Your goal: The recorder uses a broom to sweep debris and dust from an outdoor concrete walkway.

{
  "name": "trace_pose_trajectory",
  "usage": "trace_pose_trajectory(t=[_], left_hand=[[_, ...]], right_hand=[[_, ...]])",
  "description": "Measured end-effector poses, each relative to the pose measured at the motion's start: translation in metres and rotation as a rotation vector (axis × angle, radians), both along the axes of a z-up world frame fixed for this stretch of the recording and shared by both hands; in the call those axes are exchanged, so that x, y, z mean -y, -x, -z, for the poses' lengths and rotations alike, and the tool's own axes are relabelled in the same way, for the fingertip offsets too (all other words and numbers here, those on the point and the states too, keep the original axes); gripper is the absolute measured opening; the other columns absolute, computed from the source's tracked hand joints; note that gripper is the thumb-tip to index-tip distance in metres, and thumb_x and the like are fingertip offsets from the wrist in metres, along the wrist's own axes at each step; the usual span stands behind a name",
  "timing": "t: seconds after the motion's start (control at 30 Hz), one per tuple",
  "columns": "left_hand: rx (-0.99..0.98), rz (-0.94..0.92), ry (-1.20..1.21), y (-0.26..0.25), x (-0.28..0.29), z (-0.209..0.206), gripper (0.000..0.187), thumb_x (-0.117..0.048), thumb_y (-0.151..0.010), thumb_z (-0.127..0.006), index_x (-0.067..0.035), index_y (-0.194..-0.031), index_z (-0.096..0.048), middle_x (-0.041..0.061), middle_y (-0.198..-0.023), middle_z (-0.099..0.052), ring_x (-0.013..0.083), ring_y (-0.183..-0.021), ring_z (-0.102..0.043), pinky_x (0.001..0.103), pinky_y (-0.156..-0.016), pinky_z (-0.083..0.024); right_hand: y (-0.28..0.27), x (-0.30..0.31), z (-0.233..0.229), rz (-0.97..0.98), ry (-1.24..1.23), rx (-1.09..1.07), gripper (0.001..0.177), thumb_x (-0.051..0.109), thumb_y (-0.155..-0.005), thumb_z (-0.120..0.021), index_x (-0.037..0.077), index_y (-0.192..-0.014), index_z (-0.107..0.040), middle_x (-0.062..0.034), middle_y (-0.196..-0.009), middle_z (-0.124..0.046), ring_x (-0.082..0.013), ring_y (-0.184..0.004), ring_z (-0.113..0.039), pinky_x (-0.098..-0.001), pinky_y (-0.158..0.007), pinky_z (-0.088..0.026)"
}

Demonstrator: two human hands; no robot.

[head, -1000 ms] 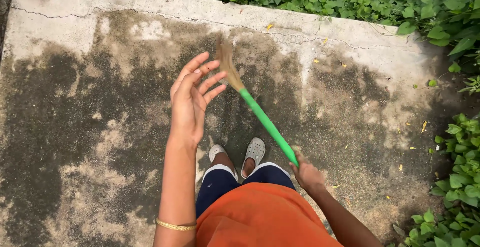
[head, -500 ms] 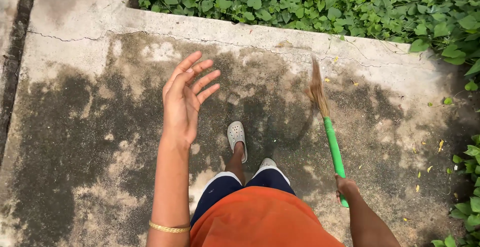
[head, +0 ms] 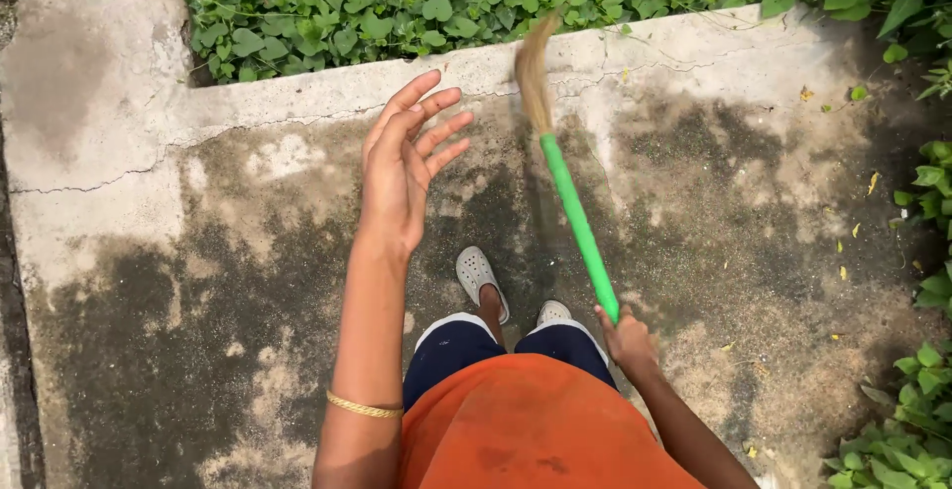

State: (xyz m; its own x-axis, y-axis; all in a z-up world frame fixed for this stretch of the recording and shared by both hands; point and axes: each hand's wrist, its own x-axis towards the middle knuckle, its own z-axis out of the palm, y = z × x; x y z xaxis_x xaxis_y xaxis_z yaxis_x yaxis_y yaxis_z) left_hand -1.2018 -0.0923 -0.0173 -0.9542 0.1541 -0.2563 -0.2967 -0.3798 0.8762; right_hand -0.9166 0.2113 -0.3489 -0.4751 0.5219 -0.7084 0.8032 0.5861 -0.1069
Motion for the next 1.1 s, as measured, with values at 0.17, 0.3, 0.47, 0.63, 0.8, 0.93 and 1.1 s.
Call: trace_pose_trajectory(t=[0.17, 0.3, 0.47, 0.63, 0.8, 0.93, 1.1], left_hand=[[0.021, 0.203, -0.032, 0.005, -0.051, 0.004, 0.045, -0.021, -0.101, -0.045, -0.004, -0.142, -0.055, 0.014, -0.131, -0.066, 0.0259, -0.116, -0.069, 0.038, -0.095, -0.058], [0.036, 0.297, -0.059, -0.004, -0.079, 0.005, 0.046, -0.02, -0.101, -0.045, -0.003, -0.142, -0.054, 0.015, -0.131, -0.066, 0.026, -0.116, -0.069, 0.038, -0.095, -0.058], [0.049, 0.323, -0.063, -0.029, -0.099, 0.01, 0.044, -0.017, -0.102, -0.045, -0.001, -0.142, -0.054, 0.016, -0.131, -0.065, 0.0265, -0.114, -0.069, 0.039, -0.093, -0.06], [0.042, 0.331, -0.014, -0.07, -0.114, 0.006, 0.045, -0.018, -0.101, -0.044, -0.002, -0.142, -0.054, 0.016, -0.131, -0.066, 0.0254, -0.115, -0.07, 0.038, -0.094, -0.06], [0.047, 0.321, 0.013, -0.107, -0.138, 0.01, 0.045, -0.019, -0.1, -0.044, -0.003, -0.141, -0.056, 0.015, -0.13, -0.067, 0.0251, -0.113, -0.071, 0.038, -0.092, -0.061], [0.058, 0.332, -0.016, -0.141, -0.159, 0.015, 0.044, -0.02, -0.101, -0.046, -0.003, -0.14, -0.057, 0.015, -0.13, -0.068, 0.0248, -0.113, -0.071, 0.037, -0.093, -0.061], [0.034, 0.379, -0.049, -0.164, -0.174, 0.003, 0.043, -0.021, -0.102, -0.049, -0.004, -0.139, -0.058, 0.014, -0.129, -0.069, 0.0243, -0.112, -0.071, 0.037, -0.093, -0.059]], right_hand=[[0.039, 0.056, -0.02, -0.679, 0.009, 0.104, 0.058, 0.06, -0.103, -0.043, 0.008, -0.13, -0.052, -0.0167, -0.107, -0.077, -0.0354, -0.103, -0.075, -0.049, -0.084, -0.062], [0.028, 0.047, -0.03, -0.525, 0.045, 0.157, 0.058, 0.058, -0.097, -0.052, 0.012, -0.132, -0.057, -0.0144, -0.117, -0.074, -0.0349, -0.111, -0.072, -0.0482, -0.089, -0.061], [-0.074, -0.041, 0.056, 0.104, 0.121, 0.185, 0.067, 0.065, -0.099, -0.054, 0.001, -0.11, -0.068, -0.0185, -0.102, -0.069, -0.0346, -0.086, -0.068, -0.0538, -0.076, -0.058], [-0.116, -0.058, 0.05, 0.413, 0.256, 0.081, 0.074, 0.064, -0.103, -0.046, -0.005, -0.086, -0.067, -0.016, -0.07, -0.067, -0.028, -0.053, -0.066, -0.05, -0.06, -0.057], [-0.18, -0.032, 0.058, 0.501, 0.132, -0.089, 0.075, 0.065, -0.107, -0.039, -0.007, -0.098, -0.059, -0.0171, -0.069, -0.058, -0.0276, -0.054, -0.057, -0.0478, -0.054, -0.05], [-0.263, -0.056, -0.003, 0.007, 0.016, 0.154, 0.063, 0.059, -0.107, -0.021, 0.003, -0.121, -0.047, -0.0093, -0.066, -0.057, -0.0178, -0.05, -0.052, -0.0373, -0.043, -0.047], [-0.319, -0.158, -0.031, -0.643, -0.123, 0.449, 0.059, 0.056, -0.107, -0.01, 0.009, -0.126, -0.04, 0.0027, -0.061, -0.045, -0.0051, -0.044, -0.039, -0.0294, -0.035, -0.04]])
